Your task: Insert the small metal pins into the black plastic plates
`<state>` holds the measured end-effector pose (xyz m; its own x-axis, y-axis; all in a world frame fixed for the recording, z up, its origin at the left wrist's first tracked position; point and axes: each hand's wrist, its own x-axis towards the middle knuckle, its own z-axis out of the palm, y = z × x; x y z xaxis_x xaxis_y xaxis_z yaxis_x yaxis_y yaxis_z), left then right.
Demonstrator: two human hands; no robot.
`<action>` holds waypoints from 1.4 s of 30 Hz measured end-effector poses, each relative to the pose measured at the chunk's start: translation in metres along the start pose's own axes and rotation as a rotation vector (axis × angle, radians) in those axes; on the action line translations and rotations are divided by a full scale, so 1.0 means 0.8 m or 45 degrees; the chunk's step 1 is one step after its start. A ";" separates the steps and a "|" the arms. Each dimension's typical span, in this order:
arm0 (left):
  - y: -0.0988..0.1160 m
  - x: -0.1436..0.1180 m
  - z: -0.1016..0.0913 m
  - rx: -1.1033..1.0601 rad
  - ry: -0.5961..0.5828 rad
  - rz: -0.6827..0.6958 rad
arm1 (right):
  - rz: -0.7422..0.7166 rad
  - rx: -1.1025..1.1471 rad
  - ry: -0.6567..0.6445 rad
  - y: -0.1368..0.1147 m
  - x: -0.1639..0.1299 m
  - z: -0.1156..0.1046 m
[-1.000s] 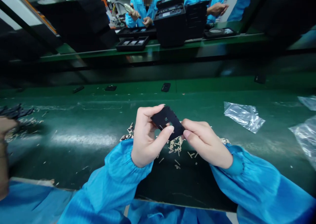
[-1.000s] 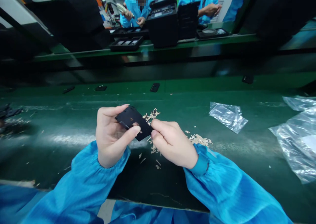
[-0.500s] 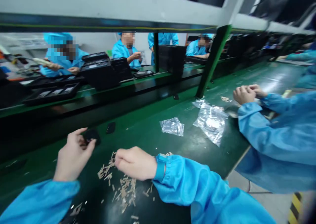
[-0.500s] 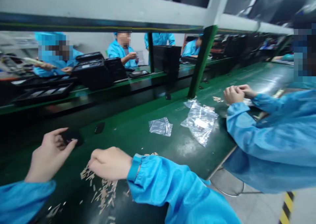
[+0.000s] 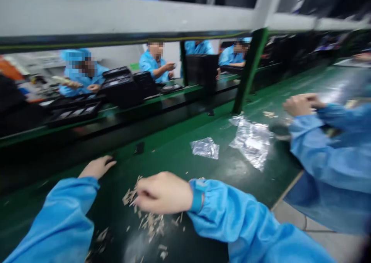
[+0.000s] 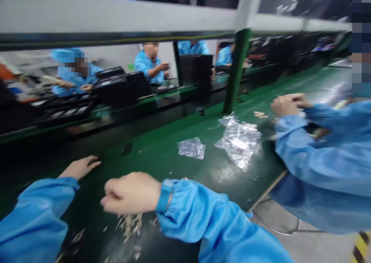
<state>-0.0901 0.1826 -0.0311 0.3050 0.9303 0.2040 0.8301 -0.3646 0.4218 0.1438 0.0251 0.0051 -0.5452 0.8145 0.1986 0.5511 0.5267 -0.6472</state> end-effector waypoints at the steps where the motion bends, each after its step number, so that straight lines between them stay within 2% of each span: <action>1: 0.001 -0.008 -0.007 0.064 -0.108 0.003 | -0.018 0.034 0.015 -0.002 -0.003 -0.003; 3: -0.004 -0.033 -0.019 0.125 -0.258 -0.065 | -0.045 0.115 0.034 -0.004 -0.007 -0.009; 6: -0.009 -0.096 -0.032 0.122 -0.517 -0.134 | -0.057 0.185 0.000 0.000 -0.007 -0.015; 7: -0.005 -0.121 -0.034 0.107 -0.624 -0.011 | -0.049 0.180 -0.034 0.002 -0.006 -0.016; 8: 0.001 -0.146 -0.033 0.100 -0.649 0.064 | -0.045 0.180 -0.070 0.005 -0.005 -0.015; 11: 0.020 -0.209 -0.021 0.093 -0.560 0.109 | -0.056 0.167 -0.176 0.009 -0.004 -0.008; 14: 0.025 -0.244 -0.004 0.145 -0.418 0.042 | -0.080 0.141 -0.251 0.010 -0.004 0.000; 17: 0.020 -0.246 0.010 0.205 -0.367 0.027 | -0.060 0.111 -0.295 0.010 -0.003 0.004; 20: 0.018 -0.232 0.017 0.274 -0.396 0.047 | -0.047 0.089 -0.328 0.010 -0.003 0.007; 25: 0.021 -0.217 0.016 0.250 -0.483 0.048 | -0.055 0.082 -0.378 0.011 -0.004 0.008; 34: 0.013 -0.220 0.019 0.232 -0.450 0.087 | -0.096 0.047 -0.401 0.010 -0.002 0.015; 39: 0.013 -0.219 0.015 0.152 -0.411 0.092 | -0.071 0.041 -0.422 0.011 -0.003 0.016; 42: 0.021 -0.219 0.009 -0.075 -0.332 0.013 | -0.063 0.033 -0.450 0.011 -0.003 0.019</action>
<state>-0.1260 0.0133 -0.0661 0.4293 0.9029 -0.0230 0.8002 -0.3685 0.4731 0.1399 0.0243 -0.0126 -0.7582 0.6512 -0.0341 0.5049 0.5532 -0.6626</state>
